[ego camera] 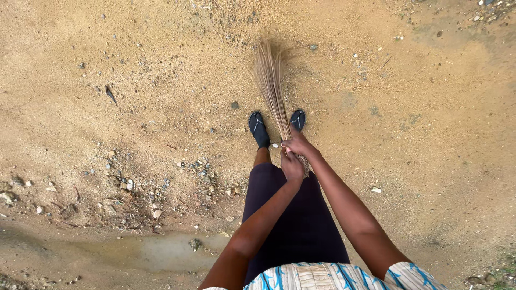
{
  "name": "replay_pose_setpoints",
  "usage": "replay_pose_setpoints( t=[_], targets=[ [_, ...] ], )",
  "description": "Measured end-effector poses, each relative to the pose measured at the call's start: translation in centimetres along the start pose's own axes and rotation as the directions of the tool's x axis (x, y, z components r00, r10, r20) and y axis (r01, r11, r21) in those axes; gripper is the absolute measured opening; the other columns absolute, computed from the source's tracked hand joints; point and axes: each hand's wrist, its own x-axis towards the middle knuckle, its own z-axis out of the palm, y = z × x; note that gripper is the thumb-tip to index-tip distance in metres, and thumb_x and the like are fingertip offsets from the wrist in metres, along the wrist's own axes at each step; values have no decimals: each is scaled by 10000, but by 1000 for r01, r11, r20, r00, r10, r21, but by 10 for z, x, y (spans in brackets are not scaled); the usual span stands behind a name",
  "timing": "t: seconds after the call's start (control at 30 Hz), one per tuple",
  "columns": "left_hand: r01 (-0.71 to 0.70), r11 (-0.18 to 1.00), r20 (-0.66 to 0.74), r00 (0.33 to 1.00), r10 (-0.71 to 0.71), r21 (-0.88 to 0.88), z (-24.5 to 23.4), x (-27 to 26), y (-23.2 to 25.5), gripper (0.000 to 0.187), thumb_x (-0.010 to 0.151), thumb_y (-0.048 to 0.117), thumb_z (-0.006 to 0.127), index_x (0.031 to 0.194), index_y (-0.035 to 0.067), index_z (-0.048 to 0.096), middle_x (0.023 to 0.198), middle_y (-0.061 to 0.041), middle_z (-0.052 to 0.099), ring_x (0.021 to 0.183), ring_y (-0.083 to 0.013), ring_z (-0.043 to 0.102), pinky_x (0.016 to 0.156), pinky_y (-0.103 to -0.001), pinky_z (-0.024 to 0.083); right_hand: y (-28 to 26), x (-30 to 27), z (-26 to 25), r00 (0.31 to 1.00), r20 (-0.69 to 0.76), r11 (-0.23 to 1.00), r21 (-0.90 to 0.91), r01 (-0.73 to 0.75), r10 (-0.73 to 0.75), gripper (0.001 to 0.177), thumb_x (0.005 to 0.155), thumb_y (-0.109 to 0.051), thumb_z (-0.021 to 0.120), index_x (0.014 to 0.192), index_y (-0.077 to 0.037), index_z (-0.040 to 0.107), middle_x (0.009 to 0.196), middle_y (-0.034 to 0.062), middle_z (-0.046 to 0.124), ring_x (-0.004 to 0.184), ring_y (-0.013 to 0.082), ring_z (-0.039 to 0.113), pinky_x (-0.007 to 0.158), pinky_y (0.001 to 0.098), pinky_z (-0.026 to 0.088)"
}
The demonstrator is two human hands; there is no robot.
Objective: The person sweeps a dirt and gravel ground using a handheld broom made of sticks, moving debris across the surface.
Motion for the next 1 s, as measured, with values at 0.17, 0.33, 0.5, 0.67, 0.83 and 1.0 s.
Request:
replay_pose_setpoints(
  t=[0.17, 0.33, 0.5, 0.67, 0.83, 1.0],
  targets=[
    [86, 996, 103, 991, -88, 25, -29, -42, 27, 511, 1067, 291, 379, 1485, -3, 395, 1318, -288, 607, 1208, -446, 596, 981, -480, 457, -9, -56, 5, 992, -93, 995, 42, 89, -85, 1013, 826, -92, 737, 1622, -48, 113, 1332, 269, 598, 985, 276, 722, 861, 377, 582],
    [-98, 994, 329, 941, 79, 41, -54, -23, 29, 480, 1067, 292, 373, 1453, 16, 448, 1311, -278, 612, 1184, -446, 622, 971, -474, 487, -9, -72, 10, 927, -374, 955, 264, 136, -28, 901, 819, -43, 687, 1571, 2, 192, 1101, 239, 677, 836, 249, 731, 722, 364, 598],
    [-353, 910, 461, 859, 223, 217, -32, 45, -8, 438, 1093, 327, 451, 1383, 15, 552, 1242, -299, 646, 1114, -468, 634, 931, -496, 495, 9, -36, 11, 861, -501, 809, 538, 237, 81, 476, 879, -46, 677, 1267, 51, 419, 935, 151, 675, 757, 239, 698, 614, 355, 571],
    [19, 984, 399, 913, -89, 175, -16, 89, -27, 472, 1065, 373, 462, 1312, -19, 549, 1067, -260, 709, 968, -406, 736, 847, -469, 551, -3, 17, 20, 923, -367, 933, 360, 26, 115, 445, 850, -66, 703, 1221, 17, 471, 933, 170, 686, 802, 264, 720, 659, 385, 587],
    [-25, 999, 93, 995, 22, 30, -24, 91, -54, 448, 1072, 330, 455, 1263, -29, 645, 1035, -264, 738, 973, -394, 723, 842, -451, 533, -26, 49, 40, 987, -161, 999, 33, 30, -24, 747, 808, -121, 750, 1412, 53, 346, 1033, 259, 697, 888, 333, 738, 749, 410, 596],
    [-51, 989, -59, 997, 43, -141, -22, 62, -49, 430, 1076, 262, 417, 1334, -45, 572, 1164, -265, 706, 1076, -371, 696, 924, -421, 508, -34, 43, 44, 1000, 23, 983, -185, 1, 4, 1059, 821, -161, 759, 1629, 5, 95, 1144, 305, 722, 1014, 347, 728, 889, 393, 570]
  ],
)
